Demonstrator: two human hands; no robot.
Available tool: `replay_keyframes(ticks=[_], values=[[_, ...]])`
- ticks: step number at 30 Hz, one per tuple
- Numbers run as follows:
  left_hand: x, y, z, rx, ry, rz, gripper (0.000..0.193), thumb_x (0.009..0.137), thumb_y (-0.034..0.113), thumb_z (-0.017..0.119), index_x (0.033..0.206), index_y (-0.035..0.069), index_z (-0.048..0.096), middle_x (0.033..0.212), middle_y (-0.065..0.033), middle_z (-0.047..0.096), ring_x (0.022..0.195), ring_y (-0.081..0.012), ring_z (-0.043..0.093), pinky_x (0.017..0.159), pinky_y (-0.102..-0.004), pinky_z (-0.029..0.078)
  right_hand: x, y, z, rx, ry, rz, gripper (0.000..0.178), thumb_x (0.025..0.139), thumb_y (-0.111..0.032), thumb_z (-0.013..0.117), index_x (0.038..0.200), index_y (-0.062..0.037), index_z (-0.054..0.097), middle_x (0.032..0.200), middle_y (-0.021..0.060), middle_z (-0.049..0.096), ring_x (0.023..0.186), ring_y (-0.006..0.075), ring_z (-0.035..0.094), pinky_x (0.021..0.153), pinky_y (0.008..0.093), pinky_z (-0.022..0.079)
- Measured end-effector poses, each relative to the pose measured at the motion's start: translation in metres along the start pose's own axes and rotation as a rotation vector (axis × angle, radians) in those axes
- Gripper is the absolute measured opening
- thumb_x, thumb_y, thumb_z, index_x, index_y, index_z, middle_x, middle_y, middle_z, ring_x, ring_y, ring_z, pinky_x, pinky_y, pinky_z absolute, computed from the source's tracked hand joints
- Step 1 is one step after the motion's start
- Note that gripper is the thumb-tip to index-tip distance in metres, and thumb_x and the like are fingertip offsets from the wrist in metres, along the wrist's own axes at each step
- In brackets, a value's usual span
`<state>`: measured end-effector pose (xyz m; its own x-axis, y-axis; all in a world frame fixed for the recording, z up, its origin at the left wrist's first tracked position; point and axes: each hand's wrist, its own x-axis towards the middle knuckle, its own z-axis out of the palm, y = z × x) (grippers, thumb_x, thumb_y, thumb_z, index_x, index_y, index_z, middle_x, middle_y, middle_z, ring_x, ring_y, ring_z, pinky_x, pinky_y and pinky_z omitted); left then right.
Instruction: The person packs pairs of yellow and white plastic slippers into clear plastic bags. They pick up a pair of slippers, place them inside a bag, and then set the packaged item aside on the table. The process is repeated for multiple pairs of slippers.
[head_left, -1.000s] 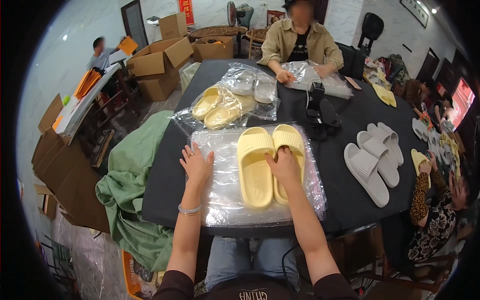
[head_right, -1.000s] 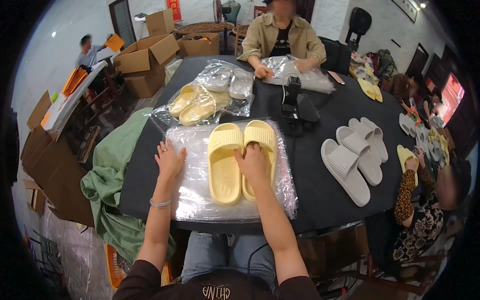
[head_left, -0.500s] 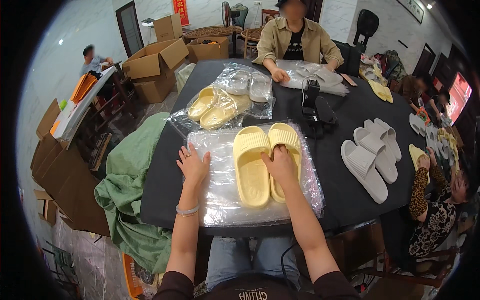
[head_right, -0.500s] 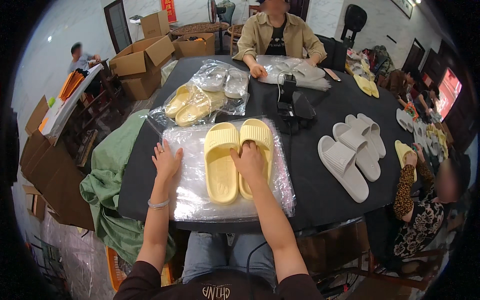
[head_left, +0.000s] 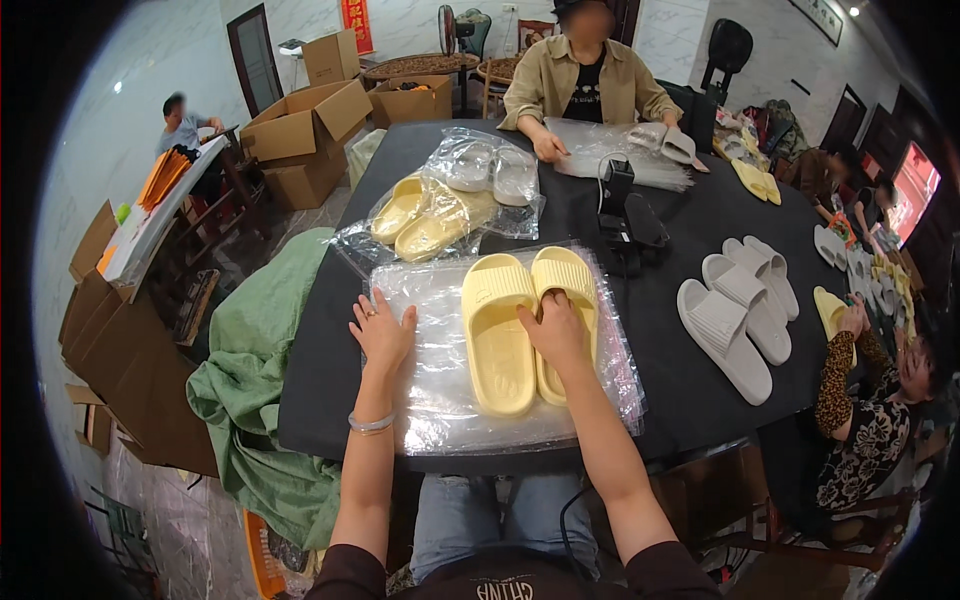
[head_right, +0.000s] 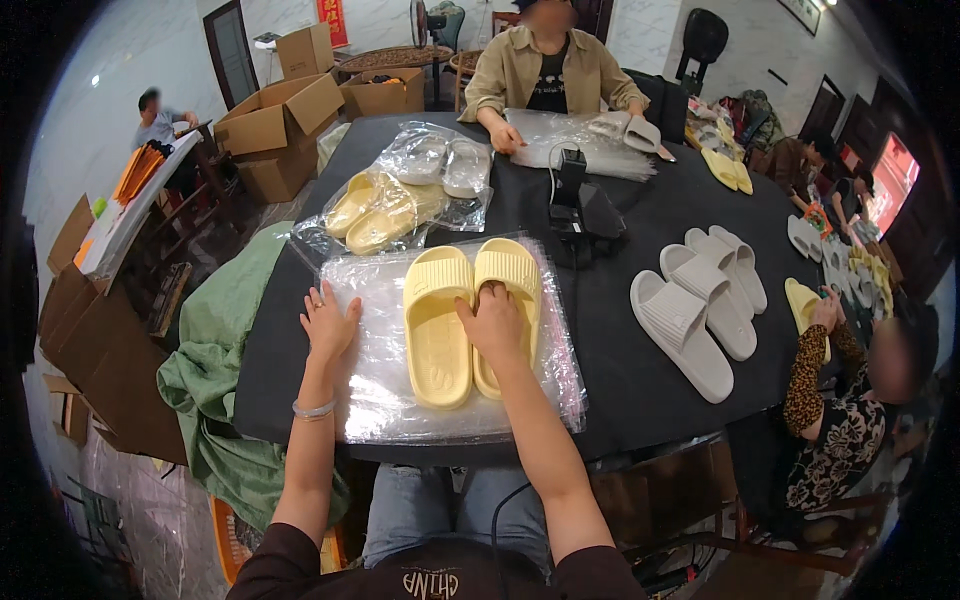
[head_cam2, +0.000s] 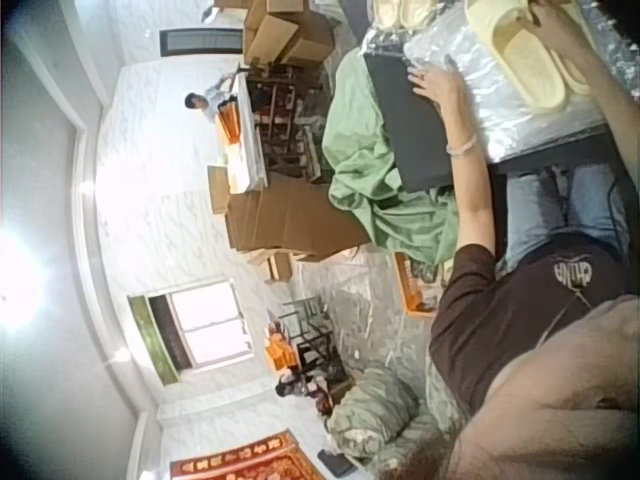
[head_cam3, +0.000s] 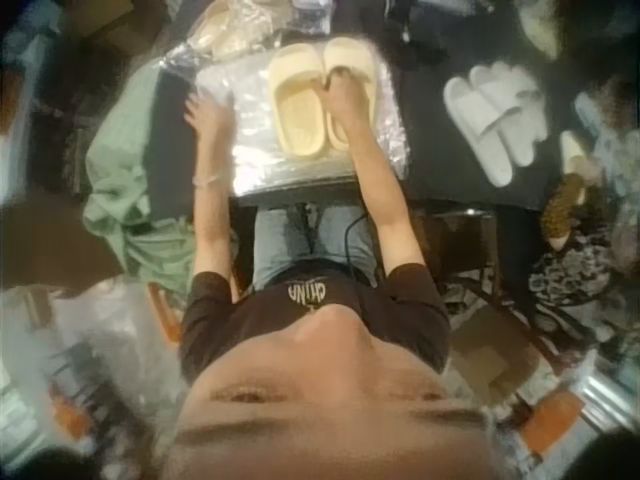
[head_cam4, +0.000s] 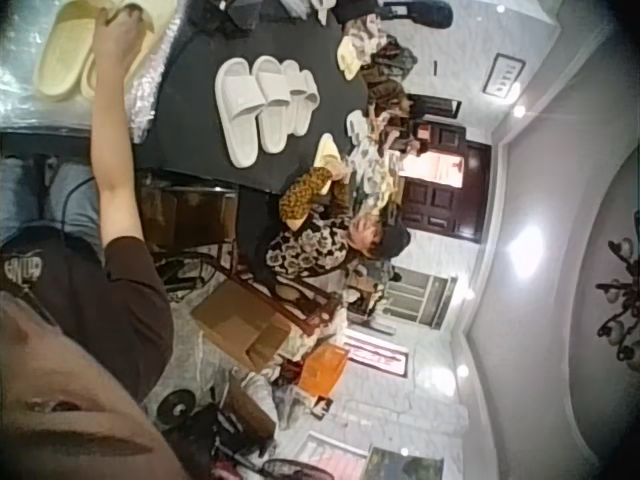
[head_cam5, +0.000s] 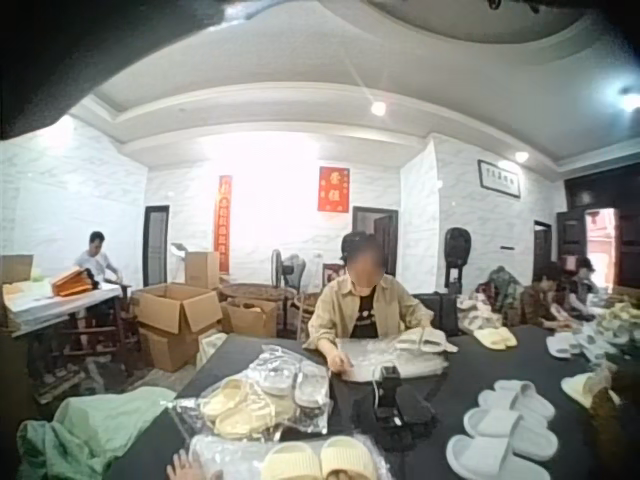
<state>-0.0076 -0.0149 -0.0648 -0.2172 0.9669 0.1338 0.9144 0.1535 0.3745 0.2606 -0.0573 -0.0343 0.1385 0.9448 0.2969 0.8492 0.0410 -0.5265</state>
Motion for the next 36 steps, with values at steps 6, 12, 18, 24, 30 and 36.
replay_keyframes(ticks=[6, 12, 18, 24, 30, 36], values=[[0.0002, -0.0011, 0.0016, -0.003, 0.005, 0.005, 0.082, 0.088, 0.052, 0.05, 0.144, -0.001, 0.023, 0.146, -0.032, 0.021, 0.137, -0.0454, 0.017, 0.107, -0.0602, 0.016, -0.0004, -0.0013, -0.0026, 0.003, -0.012, -0.006, 0.044, 0.083, -0.036, 0.06, 0.101, 0.004, 0.059, 0.106, 0.0202, 0.057, 0.099, 0.037, 0.055, 0.089, 0.0443, 0.044], [-0.0004, -0.001, 0.0015, -0.013, 0.009, 0.007, 0.081, 0.088, 0.052, 0.049, 0.144, -0.001, 0.024, 0.146, -0.0321, 0.021, 0.137, -0.0456, 0.018, 0.107, -0.0602, 0.015, -0.0006, -0.001, -0.0017, 0.0, -0.013, 0.004, 0.044, 0.082, -0.036, 0.06, 0.1, 0.0036, 0.06, 0.107, 0.0195, 0.057, 0.1, 0.0366, 0.055, 0.089, 0.0443, 0.044], [0.0001, -0.0003, 0.0013, -0.003, 0.003, 0.003, 0.082, 0.088, 0.052, 0.049, 0.145, -0.001, 0.023, 0.146, -0.0319, 0.021, 0.137, -0.0454, 0.017, 0.108, -0.0599, 0.015, -0.001, 0.0008, 0.0002, -0.013, 0.015, -0.011, 0.045, 0.083, -0.037, 0.06, 0.101, 0.0034, 0.06, 0.109, 0.0193, 0.057, 0.101, 0.036, 0.055, 0.089, 0.0442, 0.044], [-0.0004, -0.0008, 0.0004, -0.014, -0.002, 0.003, 0.082, 0.088, 0.053, 0.049, 0.144, -0.001, 0.023, 0.146, -0.032, 0.021, 0.138, -0.0455, 0.016, 0.108, -0.0599, 0.015, -0.0004, -0.002, -0.0027, -0.011, -0.018, 0.008, 0.045, 0.082, -0.037, 0.06, 0.101, 0.0035, 0.06, 0.111, 0.0196, 0.057, 0.102, 0.0359, 0.055, 0.09, 0.044, 0.044], [-0.0008, 0.0007, -0.0013, -0.013, -0.013, 0.006, 0.082, 0.088, 0.053, 0.048, 0.144, -0.002, 0.023, 0.146, -0.0322, 0.021, 0.138, -0.0458, 0.016, 0.108, -0.0601, 0.014, -0.0011, -0.0038, -0.0061, 0.001, -0.033, 0.018, 0.045, 0.083, -0.037, 0.06, 0.102, 0.0039, 0.059, 0.111, 0.0201, 0.056, 0.102, 0.0365, 0.055, 0.09, 0.0442, 0.044], [0.0002, -0.0013, 0.0005, -0.015, -0.011, 0.004, 0.082, 0.088, 0.053, 0.049, 0.144, -0.002, 0.023, 0.146, -0.0325, 0.021, 0.137, -0.0462, 0.016, 0.107, -0.0607, 0.014, -0.001, -0.0049, -0.0065, -0.007, -0.042, 0.018, 0.045, 0.083, -0.036, 0.06, 0.103, 0.0041, 0.059, 0.111, 0.0205, 0.056, 0.102, 0.0371, 0.055, 0.089, 0.0441, 0.044]])
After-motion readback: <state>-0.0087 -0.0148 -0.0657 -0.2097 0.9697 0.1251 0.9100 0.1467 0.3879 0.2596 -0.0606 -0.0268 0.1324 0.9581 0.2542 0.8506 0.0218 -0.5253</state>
